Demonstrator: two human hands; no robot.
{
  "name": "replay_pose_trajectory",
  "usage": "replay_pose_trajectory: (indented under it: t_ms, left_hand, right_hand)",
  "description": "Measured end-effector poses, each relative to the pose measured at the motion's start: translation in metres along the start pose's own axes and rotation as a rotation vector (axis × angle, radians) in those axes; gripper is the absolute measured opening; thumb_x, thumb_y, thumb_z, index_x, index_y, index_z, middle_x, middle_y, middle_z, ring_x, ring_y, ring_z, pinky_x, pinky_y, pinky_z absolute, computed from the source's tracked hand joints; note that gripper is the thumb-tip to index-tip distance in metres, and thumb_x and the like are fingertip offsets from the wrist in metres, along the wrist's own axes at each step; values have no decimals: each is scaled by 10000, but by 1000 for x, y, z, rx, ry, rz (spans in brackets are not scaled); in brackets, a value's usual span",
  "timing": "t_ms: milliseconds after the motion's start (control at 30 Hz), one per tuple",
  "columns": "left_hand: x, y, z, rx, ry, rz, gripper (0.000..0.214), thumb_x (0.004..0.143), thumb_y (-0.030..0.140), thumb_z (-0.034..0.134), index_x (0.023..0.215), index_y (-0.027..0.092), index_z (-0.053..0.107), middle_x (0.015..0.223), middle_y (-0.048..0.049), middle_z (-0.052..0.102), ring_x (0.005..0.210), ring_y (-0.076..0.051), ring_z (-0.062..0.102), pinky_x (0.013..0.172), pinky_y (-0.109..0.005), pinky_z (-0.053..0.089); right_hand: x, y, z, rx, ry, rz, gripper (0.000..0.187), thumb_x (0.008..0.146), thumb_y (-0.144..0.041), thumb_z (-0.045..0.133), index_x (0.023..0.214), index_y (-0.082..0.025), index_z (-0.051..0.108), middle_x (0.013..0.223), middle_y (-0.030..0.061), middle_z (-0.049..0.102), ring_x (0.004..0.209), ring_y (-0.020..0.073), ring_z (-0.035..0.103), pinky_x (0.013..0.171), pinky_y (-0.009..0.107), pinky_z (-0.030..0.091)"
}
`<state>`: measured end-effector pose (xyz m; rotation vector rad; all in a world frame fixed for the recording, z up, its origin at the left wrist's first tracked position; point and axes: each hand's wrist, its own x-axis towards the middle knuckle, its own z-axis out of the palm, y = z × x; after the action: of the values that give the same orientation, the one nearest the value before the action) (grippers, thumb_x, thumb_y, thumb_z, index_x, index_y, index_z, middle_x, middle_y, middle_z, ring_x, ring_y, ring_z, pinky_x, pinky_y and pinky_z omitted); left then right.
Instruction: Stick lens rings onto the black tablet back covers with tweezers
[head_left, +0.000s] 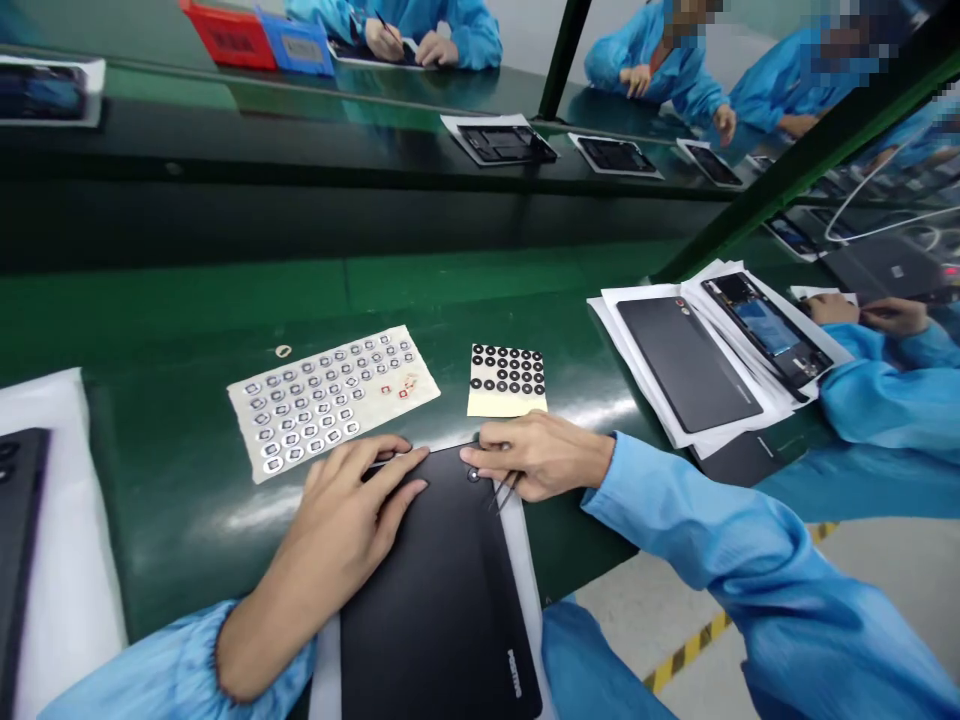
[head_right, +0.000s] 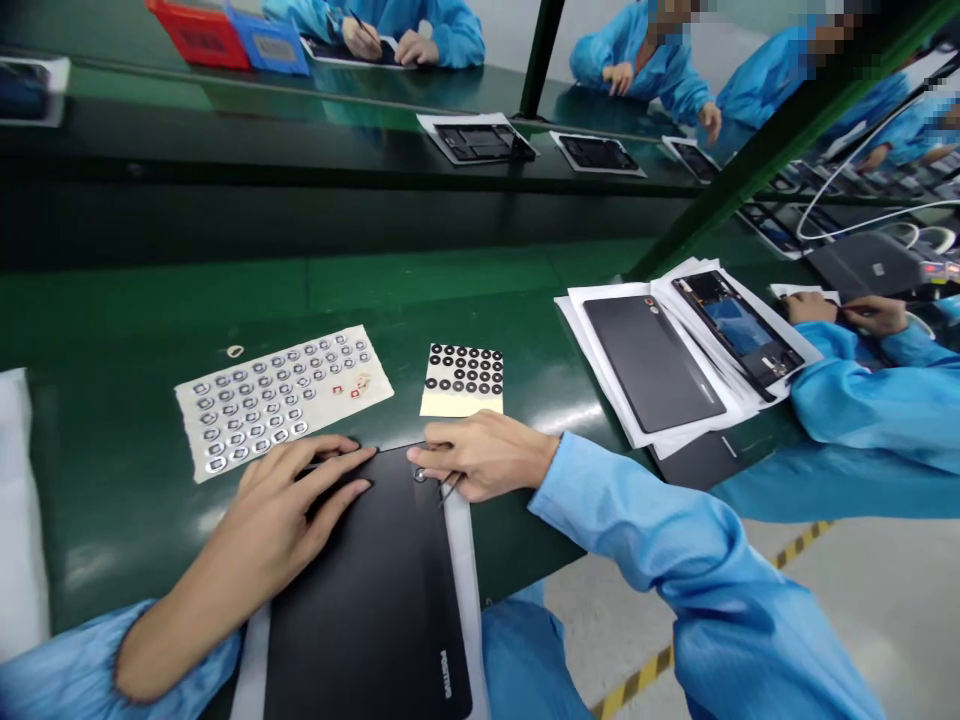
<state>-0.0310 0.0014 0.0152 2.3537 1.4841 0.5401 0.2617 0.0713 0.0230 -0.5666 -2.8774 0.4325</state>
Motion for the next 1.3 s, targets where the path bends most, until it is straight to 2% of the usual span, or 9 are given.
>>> replay_pose_trajectory:
  t_ms: [167, 433, 533, 633, 733, 800, 933, 1067, 1300]
  left_hand:
    - [-30, -21, -15, 77, 98, -137, 393, 1024, 390, 496, 1370, 248, 617, 1276, -121, 637, 1151, -326, 590, 1016, -488, 456]
    - [-42, -28, -28, 34, 32, -312, 261, 1009, 452, 525, 1075, 257, 685, 1066, -59, 653, 991, -255, 620, 880, -384, 465]
    - [-32, -23, -30, -138, 11, -408, 249, 978, 481, 557, 973, 248, 647, 932, -26, 663, 850, -219, 629, 761, -338, 469]
    - [-28, -12, -30, -610, 83, -606, 313, 958, 560, 571, 1003, 253, 612, 786, 16, 644, 673, -170, 609, 597, -273, 459]
    - [-27, 1, -31, -1086, 48, -798, 446, 898, 588, 671, 1232, 305, 586, 774, 30, 687, 654, -180, 667, 593, -275, 543]
    - [-26, 6, -30, -1214, -32, -850, 659, 802, 546, 801, 1368, 322, 549, 874, -4, 760, 760, -234, 740, 674, -340, 617]
    - [-25, 6, -26, -1250, -105, -849, 646, 723, 548, 864, 1255, 224, 693, 1080, -102, 796, 952, -306, 770, 812, -395, 649]
    - [-26, 0, -21, -1258, -100, -843, 636, 715, 538, 877, 1246, 228, 716, 1135, -104, 793, 965, -298, 773, 826, -371, 650]
    - [-32, -1, -15, -1270, -55, -827, 587, 783, 510, 840, 1292, 258, 689, 1144, -80, 790, 966, -268, 766, 832, -343, 639]
  right_hand:
    - [-14, -25, 17, 158, 293, 333, 383, 1042, -314, 534, 1408, -217, 592, 1075, 62, 617, 805, 132, 593, 684, 256, 491]
    - [-5, -37, 10, 370, 307, 582, 157, 929, -268, 680, 1080, -231, 699, 1045, 24, 679, 867, 151, 645, 760, 267, 506]
    - [-10, -35, 7, 400, 372, 565, 268, 946, -283, 661, 1205, -222, 693, 1135, 70, 683, 975, 191, 656, 871, 329, 527]
    - [-15, -36, 4, 545, 455, 597, 324, 981, -374, 634, 1246, -197, 694, 1180, 103, 698, 1095, 232, 649, 971, 384, 515]
    - [-15, -41, 1, 946, 383, 739, 402, 976, -532, 618, 1117, -169, 718, 803, 25, 674, 689, 143, 609, 627, 263, 500]
    - [-13, -46, -1, 1258, 299, 844, 446, 932, -600, 652, 989, -159, 688, 566, -75, 465, 443, 67, 345, 423, 204, 274]
    - [-7, -58, -4, 1546, 289, 917, 458, 836, -588, 774, 795, -175, 581, 513, -129, 309, 422, 30, 156, 405, 210, 105]
    - [0, -64, -1, 1541, 335, 959, 477, 800, -570, 806, 705, -185, 540, 505, -119, 329, 427, 32, 204, 405, 199, 141]
    - [12, -65, 15, 1325, 558, 900, 345, 782, -452, 821, 703, -141, 695, 736, 23, 671, 682, 130, 590, 655, 254, 478]
